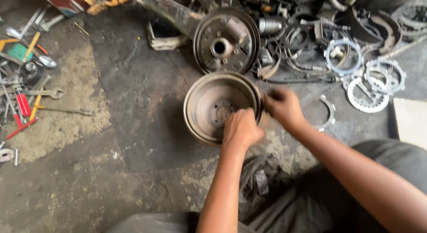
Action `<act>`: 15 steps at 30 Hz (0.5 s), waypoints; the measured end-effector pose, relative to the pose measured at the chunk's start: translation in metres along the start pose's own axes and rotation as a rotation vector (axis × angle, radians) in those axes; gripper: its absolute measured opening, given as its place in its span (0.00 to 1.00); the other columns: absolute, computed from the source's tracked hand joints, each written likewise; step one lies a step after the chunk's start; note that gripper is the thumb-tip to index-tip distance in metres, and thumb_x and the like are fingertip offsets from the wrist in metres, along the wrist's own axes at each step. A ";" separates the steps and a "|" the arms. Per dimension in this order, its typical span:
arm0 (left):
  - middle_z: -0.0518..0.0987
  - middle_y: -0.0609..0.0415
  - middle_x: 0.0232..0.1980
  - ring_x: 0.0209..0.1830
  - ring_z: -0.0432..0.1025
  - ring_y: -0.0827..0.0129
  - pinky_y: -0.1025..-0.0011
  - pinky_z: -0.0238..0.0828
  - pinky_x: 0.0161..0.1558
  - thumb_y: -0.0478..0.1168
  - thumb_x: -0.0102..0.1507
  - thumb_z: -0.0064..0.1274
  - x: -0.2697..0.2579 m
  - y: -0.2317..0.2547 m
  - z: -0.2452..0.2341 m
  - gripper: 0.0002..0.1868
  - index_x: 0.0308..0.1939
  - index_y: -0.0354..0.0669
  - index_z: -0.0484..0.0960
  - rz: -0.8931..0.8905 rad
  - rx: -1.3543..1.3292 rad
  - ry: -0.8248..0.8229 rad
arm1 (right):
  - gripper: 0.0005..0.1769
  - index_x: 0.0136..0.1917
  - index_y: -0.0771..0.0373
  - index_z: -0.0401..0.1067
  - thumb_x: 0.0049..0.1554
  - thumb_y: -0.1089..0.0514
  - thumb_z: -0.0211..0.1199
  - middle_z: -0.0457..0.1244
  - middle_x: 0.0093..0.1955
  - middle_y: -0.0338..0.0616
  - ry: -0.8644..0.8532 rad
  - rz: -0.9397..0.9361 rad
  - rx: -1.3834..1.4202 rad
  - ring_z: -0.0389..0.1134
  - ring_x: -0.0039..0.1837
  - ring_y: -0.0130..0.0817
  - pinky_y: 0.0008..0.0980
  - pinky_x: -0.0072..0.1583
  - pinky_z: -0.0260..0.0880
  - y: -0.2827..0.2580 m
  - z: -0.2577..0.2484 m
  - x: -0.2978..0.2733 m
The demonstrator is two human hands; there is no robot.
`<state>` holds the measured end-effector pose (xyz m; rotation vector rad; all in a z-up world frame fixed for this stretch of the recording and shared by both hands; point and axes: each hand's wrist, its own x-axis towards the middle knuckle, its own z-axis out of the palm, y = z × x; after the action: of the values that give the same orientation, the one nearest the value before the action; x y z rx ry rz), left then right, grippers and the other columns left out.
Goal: The person sits on the floor and scrubs a circular metal part with a brush and a rag. They wipe the part with the rag, then continue scrubbing the edges and inner surface with the brush. The person repeatedly wipes the part with the rag and scrubs it with the brush throughout the video.
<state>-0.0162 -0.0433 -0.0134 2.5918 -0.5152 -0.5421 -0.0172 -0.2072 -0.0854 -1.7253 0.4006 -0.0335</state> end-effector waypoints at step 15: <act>0.81 0.30 0.37 0.41 0.77 0.39 0.51 0.75 0.49 0.35 0.46 0.56 -0.005 -0.006 -0.006 0.10 0.29 0.33 0.86 0.069 0.011 0.062 | 0.06 0.43 0.64 0.71 0.60 0.60 0.63 0.66 0.34 0.40 0.146 -0.005 0.140 0.63 0.33 0.24 0.27 0.34 0.60 0.021 0.001 0.015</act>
<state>-0.0166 -0.0345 -0.0099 2.5818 -0.5856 -0.4357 -0.0081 -0.2129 -0.1089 -1.5908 0.4903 -0.1885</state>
